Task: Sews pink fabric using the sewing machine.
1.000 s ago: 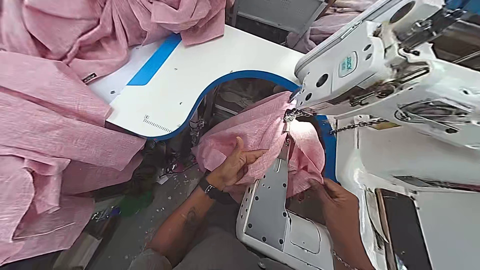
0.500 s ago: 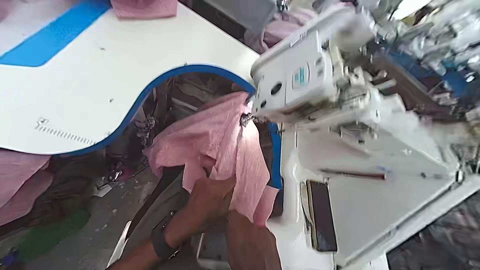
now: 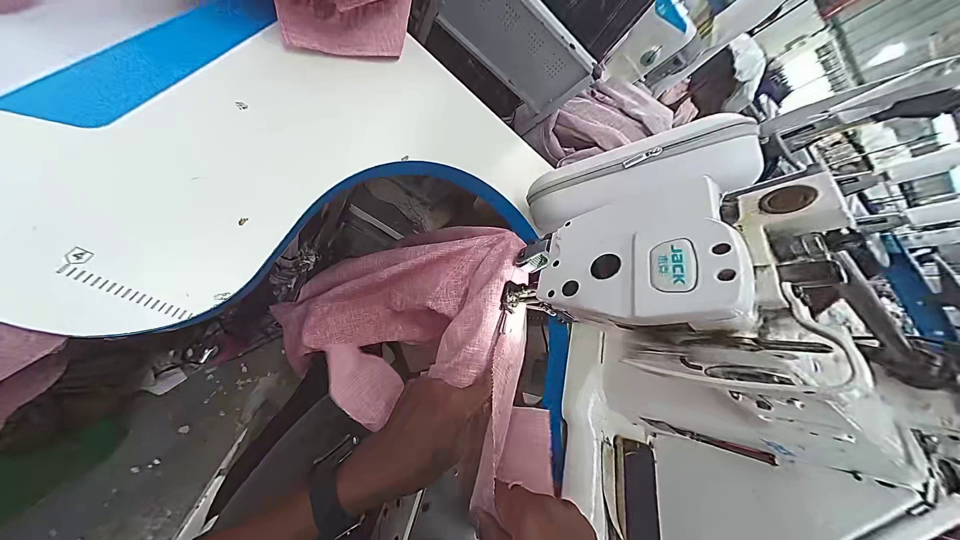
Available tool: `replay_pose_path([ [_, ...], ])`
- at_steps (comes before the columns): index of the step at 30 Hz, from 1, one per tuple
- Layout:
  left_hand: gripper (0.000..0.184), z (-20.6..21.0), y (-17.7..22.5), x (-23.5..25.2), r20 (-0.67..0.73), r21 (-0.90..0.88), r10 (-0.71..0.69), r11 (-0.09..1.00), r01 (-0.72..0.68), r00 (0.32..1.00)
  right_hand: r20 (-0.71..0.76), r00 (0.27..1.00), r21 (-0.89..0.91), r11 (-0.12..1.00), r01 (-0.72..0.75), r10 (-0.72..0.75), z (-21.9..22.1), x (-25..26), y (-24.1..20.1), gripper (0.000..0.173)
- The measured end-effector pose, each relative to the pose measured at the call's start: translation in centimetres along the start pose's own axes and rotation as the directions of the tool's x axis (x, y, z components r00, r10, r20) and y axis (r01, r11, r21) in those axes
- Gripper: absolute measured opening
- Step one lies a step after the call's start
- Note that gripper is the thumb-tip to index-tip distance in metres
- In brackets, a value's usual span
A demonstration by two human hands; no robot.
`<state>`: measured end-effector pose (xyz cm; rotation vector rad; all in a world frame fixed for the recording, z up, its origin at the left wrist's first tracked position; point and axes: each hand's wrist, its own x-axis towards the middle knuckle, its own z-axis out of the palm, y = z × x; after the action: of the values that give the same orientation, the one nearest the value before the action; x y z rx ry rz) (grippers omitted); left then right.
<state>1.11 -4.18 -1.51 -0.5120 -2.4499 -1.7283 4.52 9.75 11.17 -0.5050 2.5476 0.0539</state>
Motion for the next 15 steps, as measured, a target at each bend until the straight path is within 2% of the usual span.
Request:
replay_pose_path([
  [5, 0.031, -0.1, 0.6, 0.2, 0.023, 0.016, -0.046, 0.999, 0.046, 0.999, -0.008, 0.996, 0.052, 0.995, 0.086, -0.086, 0.3, 0.0, 1.3, 0.045],
  [8, 0.031, 0.5, 0.6, 0.0, -0.042, 0.016, -0.044, 0.999, 0.045, 0.998, -0.035, 0.998, 0.081, 0.995, 0.057, -0.054, 0.5, 0.5, 1.5, 0.039],
  [10, 0.032, 0.6, 0.6, 0.1, -0.045, 0.015, -0.06, 0.998, 0.06, 0.997, 0.014, 0.999, 0.097, 0.995, 0.038, -0.04, 0.2, 0.7, 1.3, 0.033],
  [12, 0.033, 0.5, 0.6, 0.3, -0.051, 0.025, -0.058, 0.998, 0.06, 0.997, 0.035, 0.998, 0.11, 0.993, 0.051, -0.055, 0.2, 1.0, 1.5, 0.036],
  [15, 0.029, 0.7, 0.5, 0.6, -0.095, 0.019, -0.036, 0.999, 0.038, 0.995, -0.07, 0.992, 0.103, 0.989, 0.109, -0.102, 0.7, 1.2, 2.0, 0.038],
])
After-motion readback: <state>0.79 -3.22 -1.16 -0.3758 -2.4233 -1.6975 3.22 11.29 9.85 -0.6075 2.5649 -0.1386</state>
